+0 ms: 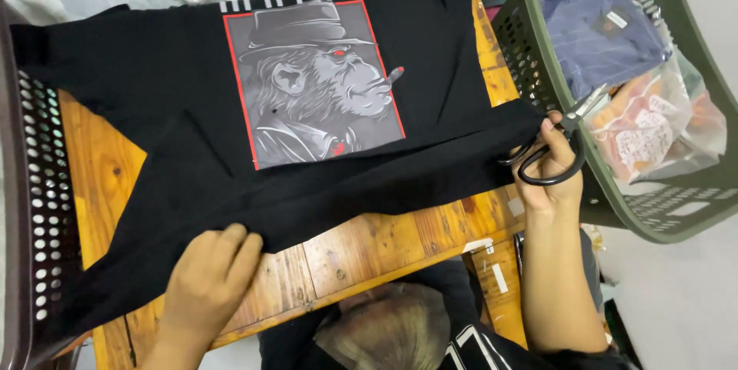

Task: The person uses scissors to trim the hem of a black t-shirt laid on a wooden table. They repeatedly fold and cut small sections of the fabric edge, adjusting the shirt position as needed.

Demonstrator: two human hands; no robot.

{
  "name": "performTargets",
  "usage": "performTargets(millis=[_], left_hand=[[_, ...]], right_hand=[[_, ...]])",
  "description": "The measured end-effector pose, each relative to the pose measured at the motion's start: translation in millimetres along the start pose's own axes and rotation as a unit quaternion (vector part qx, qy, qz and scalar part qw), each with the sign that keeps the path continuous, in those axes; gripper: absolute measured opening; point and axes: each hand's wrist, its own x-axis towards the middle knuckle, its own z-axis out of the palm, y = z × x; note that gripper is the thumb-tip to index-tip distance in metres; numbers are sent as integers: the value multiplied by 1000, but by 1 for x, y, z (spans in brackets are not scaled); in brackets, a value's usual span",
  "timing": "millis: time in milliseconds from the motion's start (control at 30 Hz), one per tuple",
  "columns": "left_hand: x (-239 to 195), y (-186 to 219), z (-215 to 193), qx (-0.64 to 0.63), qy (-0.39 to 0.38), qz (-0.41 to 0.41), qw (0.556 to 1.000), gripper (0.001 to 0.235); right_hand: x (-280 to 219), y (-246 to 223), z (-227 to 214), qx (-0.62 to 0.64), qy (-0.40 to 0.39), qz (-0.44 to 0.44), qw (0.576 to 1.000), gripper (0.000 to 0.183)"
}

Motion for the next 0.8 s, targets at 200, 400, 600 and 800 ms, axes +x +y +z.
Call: performTargets(millis=[200, 400, 600, 800], left_hand=[[22, -13, -5, 5, 19, -89, 996, 25], [30, -28, -2, -56, 30, -160, 985, 31], [28, -40, 1, -92, 29, -203, 974, 36], [21, -53, 5, -106, 67, -242, 962, 34]], right_hand=[[-18, -6, 30, -76, 28, -59, 995, 13], [-33, -9, 48, -110, 78, -90, 987, 13], [-39, -7, 51, -110, 35, -118, 986, 16], [-46, 2, 66, -104, -1, -106, 989, 16]])
